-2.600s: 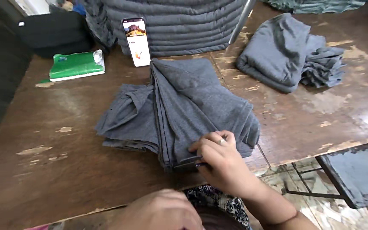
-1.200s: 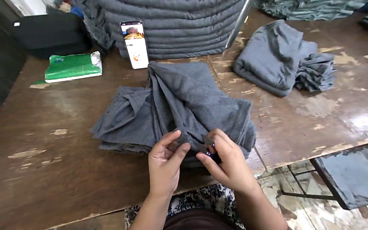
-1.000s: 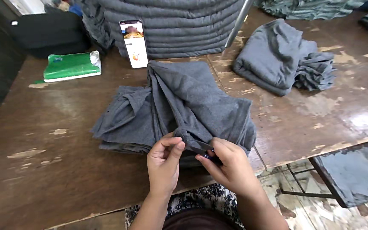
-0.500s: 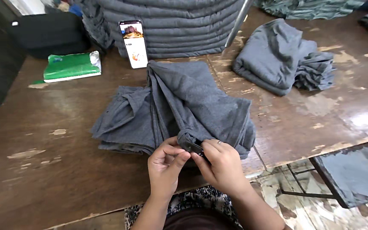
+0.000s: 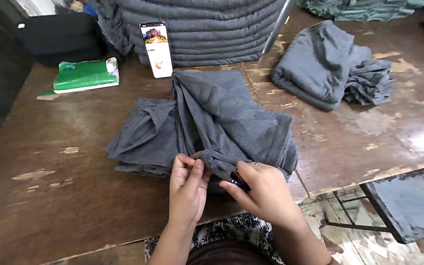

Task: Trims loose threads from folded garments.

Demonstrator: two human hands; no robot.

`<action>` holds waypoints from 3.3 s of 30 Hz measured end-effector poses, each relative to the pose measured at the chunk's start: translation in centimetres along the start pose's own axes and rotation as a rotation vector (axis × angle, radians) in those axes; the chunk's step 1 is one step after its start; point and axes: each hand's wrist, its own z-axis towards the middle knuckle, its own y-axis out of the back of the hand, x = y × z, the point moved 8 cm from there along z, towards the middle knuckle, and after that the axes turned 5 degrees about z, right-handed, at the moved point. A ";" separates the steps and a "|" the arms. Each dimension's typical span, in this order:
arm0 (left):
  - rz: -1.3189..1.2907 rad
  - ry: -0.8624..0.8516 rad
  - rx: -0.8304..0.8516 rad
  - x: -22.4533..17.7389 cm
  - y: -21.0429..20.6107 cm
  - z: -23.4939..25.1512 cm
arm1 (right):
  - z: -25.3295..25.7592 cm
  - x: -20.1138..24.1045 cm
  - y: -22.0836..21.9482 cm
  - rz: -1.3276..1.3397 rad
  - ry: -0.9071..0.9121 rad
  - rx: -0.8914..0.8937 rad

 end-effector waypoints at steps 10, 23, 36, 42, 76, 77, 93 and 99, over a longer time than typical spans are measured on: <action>0.077 -0.078 0.037 0.1 0.0 -0.4 | 0.3 0.4 -0.6 -0.036 0.036 -0.038; 0.148 -0.148 0.094 0.1 0.1 -0.7 | 0.1 0.6 -0.8 -0.054 0.017 -0.095; 0.677 -0.586 0.218 -2.1 -0.8 -2.2 | 0.8 -0.5 1.2 0.168 0.068 -0.259; 0.926 -0.652 0.512 -4.8 -0.9 -3.6 | 3.7 0.9 0.5 0.294 0.113 -0.189; 1.182 -0.621 0.373 -3.2 -1.3 -3.1 | -2.3 -1.2 0.9 -0.236 0.084 0.161; 1.174 -0.619 0.379 -3.2 -1.3 -3.2 | -2.2 -1.2 0.9 -0.245 0.078 0.156; 1.074 -0.625 0.447 -3.6 -1.2 -3.6 | -2.2 -1.2 0.9 -0.225 0.081 0.177; 1.050 -0.646 0.447 -3.6 -1.5 -3.7 | -1.4 -0.8 0.3 -0.245 0.071 0.162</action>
